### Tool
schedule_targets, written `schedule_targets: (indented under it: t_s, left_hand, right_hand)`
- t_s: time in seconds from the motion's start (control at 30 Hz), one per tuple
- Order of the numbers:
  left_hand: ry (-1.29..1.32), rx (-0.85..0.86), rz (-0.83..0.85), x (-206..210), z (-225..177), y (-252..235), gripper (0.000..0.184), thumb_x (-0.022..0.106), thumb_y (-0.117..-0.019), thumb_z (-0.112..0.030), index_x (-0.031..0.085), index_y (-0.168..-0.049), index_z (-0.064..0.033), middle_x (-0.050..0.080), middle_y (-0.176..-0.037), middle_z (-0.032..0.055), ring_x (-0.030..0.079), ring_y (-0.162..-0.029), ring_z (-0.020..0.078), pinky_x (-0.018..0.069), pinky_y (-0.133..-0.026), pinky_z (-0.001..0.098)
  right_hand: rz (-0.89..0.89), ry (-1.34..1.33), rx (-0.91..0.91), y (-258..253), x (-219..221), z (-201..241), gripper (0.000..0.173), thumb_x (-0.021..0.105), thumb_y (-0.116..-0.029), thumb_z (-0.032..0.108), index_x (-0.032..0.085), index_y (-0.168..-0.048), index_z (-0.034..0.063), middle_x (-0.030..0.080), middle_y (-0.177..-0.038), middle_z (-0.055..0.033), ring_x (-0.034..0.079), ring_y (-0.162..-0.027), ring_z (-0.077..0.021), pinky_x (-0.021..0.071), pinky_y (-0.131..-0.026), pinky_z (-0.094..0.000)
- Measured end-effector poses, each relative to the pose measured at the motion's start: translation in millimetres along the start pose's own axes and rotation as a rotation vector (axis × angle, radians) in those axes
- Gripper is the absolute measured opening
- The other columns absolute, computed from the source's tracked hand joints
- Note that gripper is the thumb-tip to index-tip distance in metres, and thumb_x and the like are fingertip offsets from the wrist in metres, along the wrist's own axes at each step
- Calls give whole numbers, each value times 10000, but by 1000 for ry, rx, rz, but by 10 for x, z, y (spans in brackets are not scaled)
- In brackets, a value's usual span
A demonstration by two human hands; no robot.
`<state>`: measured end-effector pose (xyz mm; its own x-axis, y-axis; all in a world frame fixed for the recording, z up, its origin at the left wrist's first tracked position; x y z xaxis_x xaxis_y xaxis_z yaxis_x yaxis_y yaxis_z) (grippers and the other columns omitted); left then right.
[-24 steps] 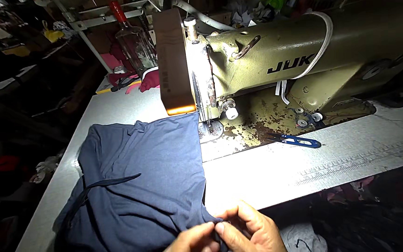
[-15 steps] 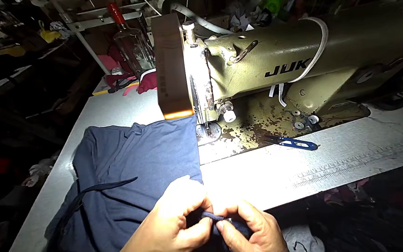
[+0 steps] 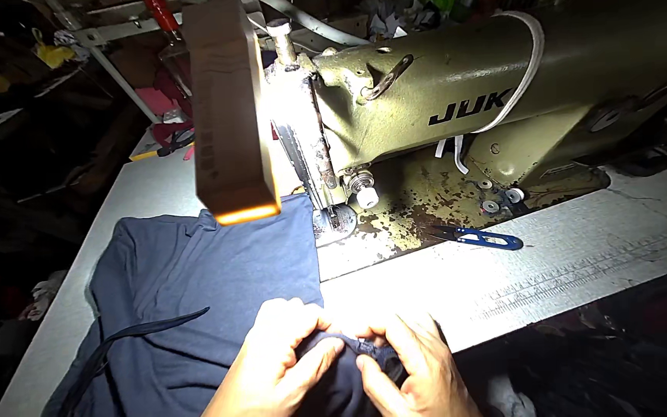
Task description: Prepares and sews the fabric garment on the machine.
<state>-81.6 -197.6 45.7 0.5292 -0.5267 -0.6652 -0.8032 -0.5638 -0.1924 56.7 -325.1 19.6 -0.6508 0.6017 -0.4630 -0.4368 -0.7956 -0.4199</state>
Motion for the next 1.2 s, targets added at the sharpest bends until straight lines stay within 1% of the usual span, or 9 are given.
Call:
schedule_targets:
  t_s: [0.13,0.3,0.47,0.6,0.83,0.9,1.0,1.1,1.2]
  left_hand:
    - [-224,-137,76,151,143,-158,265,584,-929,-434,702,-800,-235,520,-678,-136,528,-734,35,375,-797,373]
    - [-402,-215,52,198,98,-286,243,631,-838,-422,683,-714,-219,542,-659,-89,560,-744,125,376,-773,435]
    - [-549,-151,-112,217,18,-217,311,632,-805,-457,694,-735,-161,621,-840,19,619,-900,278,407,-785,559]
    - [-514,-295,-135,258,-81,-51,316,569,-941,-330,751,-956,-73,681,-1187,151,568,-1243,408,297,-1054,704]
    - [-506,-74,-281,267,364,-352,440,437,-994,-446,750,-947,-141,717,-1147,65,627,-1181,281,388,-1011,602]
    - [-488,-38,-191,192,452,-614,441,462,-986,-442,751,-948,-111,714,-1143,70,626,-1181,267,407,-1013,568]
    - [-425,-96,57,2,474,-1008,352,565,-1008,-317,757,-1045,-24,680,-1200,177,558,-1256,371,305,-1093,611]
    - [-438,76,-112,-2,769,-1153,286,610,-944,-365,761,-979,-125,724,-995,49,659,-1033,233,443,-951,565]
    - [-231,-173,-32,-95,327,-1270,254,729,-919,-134,718,-1120,23,706,-1128,163,617,-1129,246,392,-1053,454]
  right_hand:
    - [-19,185,-95,-35,54,-116,149,620,-897,204,755,-928,151,729,-826,13,665,-813,-137,455,-830,-373]
    - [63,312,-231,-16,53,-193,172,631,-950,239,800,-978,217,694,-894,-19,647,-907,-199,486,-849,-368]
    - [171,358,-521,-75,-23,-225,234,570,-1013,162,791,-1052,228,718,-1270,64,616,-1090,-144,412,-934,-327]
    - [313,342,-526,-193,-78,-260,250,544,-1027,182,776,-1095,247,745,-1203,102,651,-1101,-141,440,-904,-365]
    - [311,452,-524,-490,51,-344,253,507,-1022,244,742,-1113,266,731,-1117,101,648,-987,-145,466,-849,-381]
    - [308,483,-501,-674,67,-400,264,494,-1031,263,746,-1110,258,734,-1120,86,650,-1065,-161,475,-897,-408]
    - [337,482,-445,-933,65,-470,262,530,-1019,261,772,-1118,236,739,-1158,89,646,-1079,-164,466,-908,-412]
    - [342,464,-385,-1054,109,-552,253,552,-1008,277,780,-1115,254,729,-1175,105,637,-1059,-150,455,-893,-410]
    - [319,347,-289,-1074,108,-561,261,559,-994,277,794,-1097,231,733,-1196,94,639,-1099,-141,459,-905,-417]
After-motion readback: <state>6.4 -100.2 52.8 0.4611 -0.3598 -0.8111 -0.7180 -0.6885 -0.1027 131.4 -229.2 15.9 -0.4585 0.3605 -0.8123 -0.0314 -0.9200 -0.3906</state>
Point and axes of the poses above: each hand's wrist, its own y-axis away from the middle knuckle, its own x-axis out of the palm, z = x × y, the point moved 3 cm from there along -y, towards the middle knuckle
